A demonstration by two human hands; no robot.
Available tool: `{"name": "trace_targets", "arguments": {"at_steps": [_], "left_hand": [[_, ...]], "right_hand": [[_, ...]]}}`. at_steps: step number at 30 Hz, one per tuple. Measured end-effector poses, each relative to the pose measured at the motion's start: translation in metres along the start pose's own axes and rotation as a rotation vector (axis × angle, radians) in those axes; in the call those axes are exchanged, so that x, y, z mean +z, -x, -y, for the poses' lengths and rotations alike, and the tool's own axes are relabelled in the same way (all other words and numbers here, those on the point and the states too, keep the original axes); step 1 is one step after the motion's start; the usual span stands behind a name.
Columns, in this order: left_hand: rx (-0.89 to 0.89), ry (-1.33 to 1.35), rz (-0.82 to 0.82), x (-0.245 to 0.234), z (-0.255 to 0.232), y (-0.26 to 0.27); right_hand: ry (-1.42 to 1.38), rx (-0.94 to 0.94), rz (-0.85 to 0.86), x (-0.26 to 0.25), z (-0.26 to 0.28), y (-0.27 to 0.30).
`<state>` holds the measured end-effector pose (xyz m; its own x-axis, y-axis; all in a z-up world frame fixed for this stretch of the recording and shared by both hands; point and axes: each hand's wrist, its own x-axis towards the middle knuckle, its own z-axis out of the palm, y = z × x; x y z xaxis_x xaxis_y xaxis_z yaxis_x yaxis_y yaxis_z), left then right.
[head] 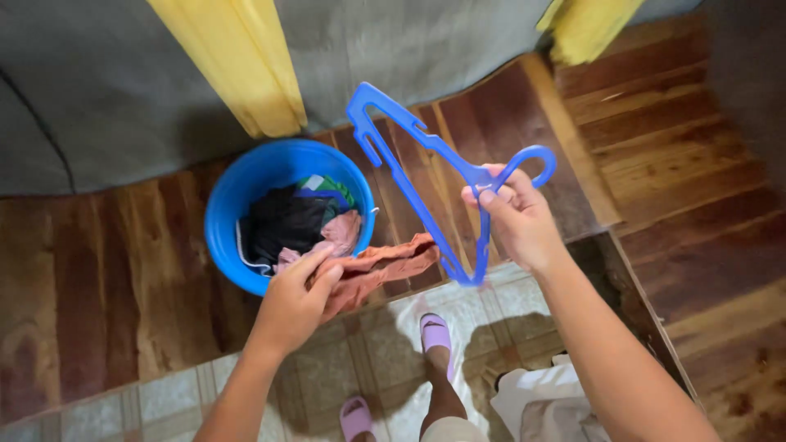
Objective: The person is putting clothes onto hangers and organizing them in a laundry basket.
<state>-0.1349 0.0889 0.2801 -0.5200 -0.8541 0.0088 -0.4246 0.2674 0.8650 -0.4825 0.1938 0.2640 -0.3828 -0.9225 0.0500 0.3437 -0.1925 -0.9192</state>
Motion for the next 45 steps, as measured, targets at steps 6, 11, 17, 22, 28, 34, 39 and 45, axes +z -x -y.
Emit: {"name": "trace_targets", "arguments": {"at_steps": [6,11,17,22,28,34,39,45], "left_hand": [[0.223,0.043,0.089,-0.07,-0.068,0.015],[0.395,0.099,0.086,-0.113,-0.094,0.028],[0.333,0.208,0.119,-0.152,-0.154,0.061],[0.226,0.459,0.132,-0.17,-0.154,0.067],[0.312,1.116,0.103,-0.202,-0.105,0.068],[0.276,1.141,-0.07,-0.22,-0.09,0.124],[0.251,0.162,-0.497,-0.234,-0.088,0.179],[0.409,-0.663,-0.713,-0.211,-0.085,0.24]], "right_hand": [[-0.043,-0.156,0.093,0.122,0.097,0.077],[0.015,-0.276,0.092,0.198,0.134,0.118],[-0.06,-0.377,0.13,0.262,0.133,0.134],[-0.008,-0.282,0.13,0.28,0.117,0.153],[0.268,-0.204,0.191,0.265,0.106,0.157],[0.593,-0.108,0.315,0.257,0.106,0.167],[1.187,-0.389,0.683,0.285,0.132,0.171],[1.198,-0.519,0.851,0.349,0.129,0.17]]}}
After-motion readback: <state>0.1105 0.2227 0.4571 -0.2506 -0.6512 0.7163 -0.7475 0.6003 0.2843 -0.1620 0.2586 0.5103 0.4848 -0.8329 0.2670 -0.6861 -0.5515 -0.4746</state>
